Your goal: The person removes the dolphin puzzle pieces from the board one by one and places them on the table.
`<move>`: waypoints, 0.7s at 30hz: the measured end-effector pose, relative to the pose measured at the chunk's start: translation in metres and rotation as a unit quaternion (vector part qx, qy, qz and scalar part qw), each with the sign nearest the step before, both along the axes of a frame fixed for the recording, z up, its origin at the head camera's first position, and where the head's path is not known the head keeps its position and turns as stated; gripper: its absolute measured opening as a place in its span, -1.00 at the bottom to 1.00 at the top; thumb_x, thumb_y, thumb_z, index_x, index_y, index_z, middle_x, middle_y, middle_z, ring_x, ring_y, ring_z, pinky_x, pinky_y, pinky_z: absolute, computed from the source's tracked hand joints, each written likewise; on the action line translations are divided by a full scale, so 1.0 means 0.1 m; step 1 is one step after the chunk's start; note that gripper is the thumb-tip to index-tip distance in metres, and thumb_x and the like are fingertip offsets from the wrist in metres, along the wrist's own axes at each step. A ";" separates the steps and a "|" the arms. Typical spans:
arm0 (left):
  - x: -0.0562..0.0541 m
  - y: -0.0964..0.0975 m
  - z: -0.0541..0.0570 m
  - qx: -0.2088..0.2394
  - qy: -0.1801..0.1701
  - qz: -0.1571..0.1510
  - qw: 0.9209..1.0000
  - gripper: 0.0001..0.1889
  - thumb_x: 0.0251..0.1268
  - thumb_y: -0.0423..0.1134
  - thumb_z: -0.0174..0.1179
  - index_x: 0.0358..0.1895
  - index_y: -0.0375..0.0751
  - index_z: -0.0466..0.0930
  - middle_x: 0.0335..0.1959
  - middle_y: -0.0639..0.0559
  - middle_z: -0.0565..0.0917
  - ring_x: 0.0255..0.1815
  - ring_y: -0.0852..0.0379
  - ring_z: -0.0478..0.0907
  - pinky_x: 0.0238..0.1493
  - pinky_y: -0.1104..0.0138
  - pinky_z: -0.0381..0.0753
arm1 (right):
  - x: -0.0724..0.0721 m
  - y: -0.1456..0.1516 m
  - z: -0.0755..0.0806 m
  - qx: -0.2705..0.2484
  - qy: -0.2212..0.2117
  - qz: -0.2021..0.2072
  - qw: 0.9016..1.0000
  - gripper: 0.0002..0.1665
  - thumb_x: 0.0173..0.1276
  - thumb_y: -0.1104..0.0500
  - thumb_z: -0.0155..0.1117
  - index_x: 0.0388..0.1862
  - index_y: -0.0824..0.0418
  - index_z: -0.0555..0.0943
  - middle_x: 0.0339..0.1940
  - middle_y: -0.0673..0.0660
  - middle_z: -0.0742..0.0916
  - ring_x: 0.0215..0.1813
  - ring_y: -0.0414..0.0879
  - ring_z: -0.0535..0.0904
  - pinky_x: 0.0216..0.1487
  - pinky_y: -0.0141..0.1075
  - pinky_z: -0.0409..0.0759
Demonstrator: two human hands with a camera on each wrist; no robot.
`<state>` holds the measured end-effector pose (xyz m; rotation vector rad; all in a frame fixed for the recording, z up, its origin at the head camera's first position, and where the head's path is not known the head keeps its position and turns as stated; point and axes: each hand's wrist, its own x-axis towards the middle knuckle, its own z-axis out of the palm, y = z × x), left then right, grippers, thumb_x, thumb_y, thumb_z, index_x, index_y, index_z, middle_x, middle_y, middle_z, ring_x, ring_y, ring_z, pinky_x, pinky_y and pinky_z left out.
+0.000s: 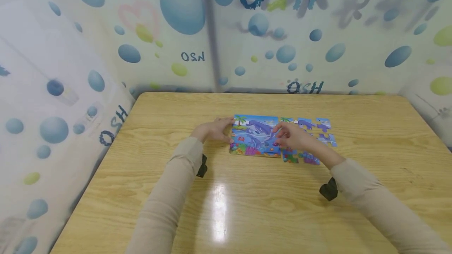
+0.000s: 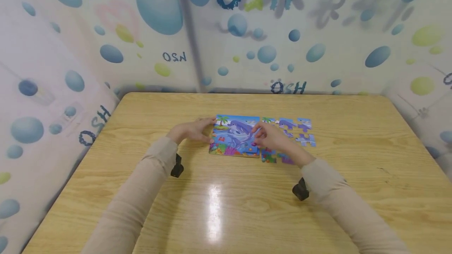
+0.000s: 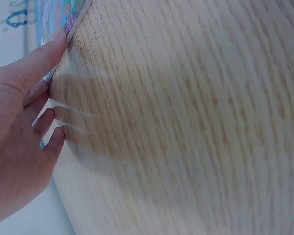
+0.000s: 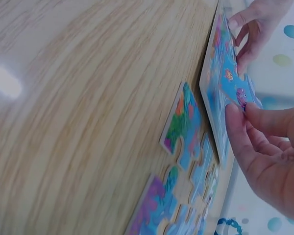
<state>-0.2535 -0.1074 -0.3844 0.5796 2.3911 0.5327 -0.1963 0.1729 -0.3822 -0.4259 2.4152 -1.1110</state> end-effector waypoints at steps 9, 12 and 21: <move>0.00 0.01 -0.01 0.004 0.002 0.000 1.000 -0.14 0.16 -0.11 0.22 0.45 -0.06 -0.11 0.50 0.06 -0.11 0.50 -0.02 -0.26 0.47 -0.02 -0.17 | 0.06 0.12 0.08 -0.015 -0.009 -0.015 1.000 -0.69 0.36 0.39 -0.02 0.07 0.41 0.33 -0.10 0.38 0.55 -0.22 0.02 0.62 -0.20 -0.19 0.66; 0.00 0.01 0.00 0.000 0.002 -0.002 1.000 -0.15 0.17 -0.11 0.21 0.45 -0.07 -0.11 0.50 0.06 -0.13 0.50 -0.04 -0.27 0.47 -0.03 -0.18 | 0.07 0.18 0.09 -0.023 -0.007 -0.016 1.000 -0.68 0.34 0.41 -0.01 0.07 0.45 0.34 -0.15 0.37 0.56 -0.24 0.01 0.61 -0.18 -0.20 0.67; 0.01 0.01 0.01 -0.003 0.004 -0.008 1.000 -0.16 0.18 -0.11 0.20 0.45 -0.08 -0.10 0.51 0.05 -0.16 0.50 -0.06 -0.28 0.46 -0.05 -0.18 | 0.14 0.47 0.07 -0.001 0.022 -0.022 1.000 -0.72 0.34 0.38 0.02 0.01 0.44 0.36 -0.18 0.38 0.61 -0.29 0.00 0.64 -0.30 -0.25 0.66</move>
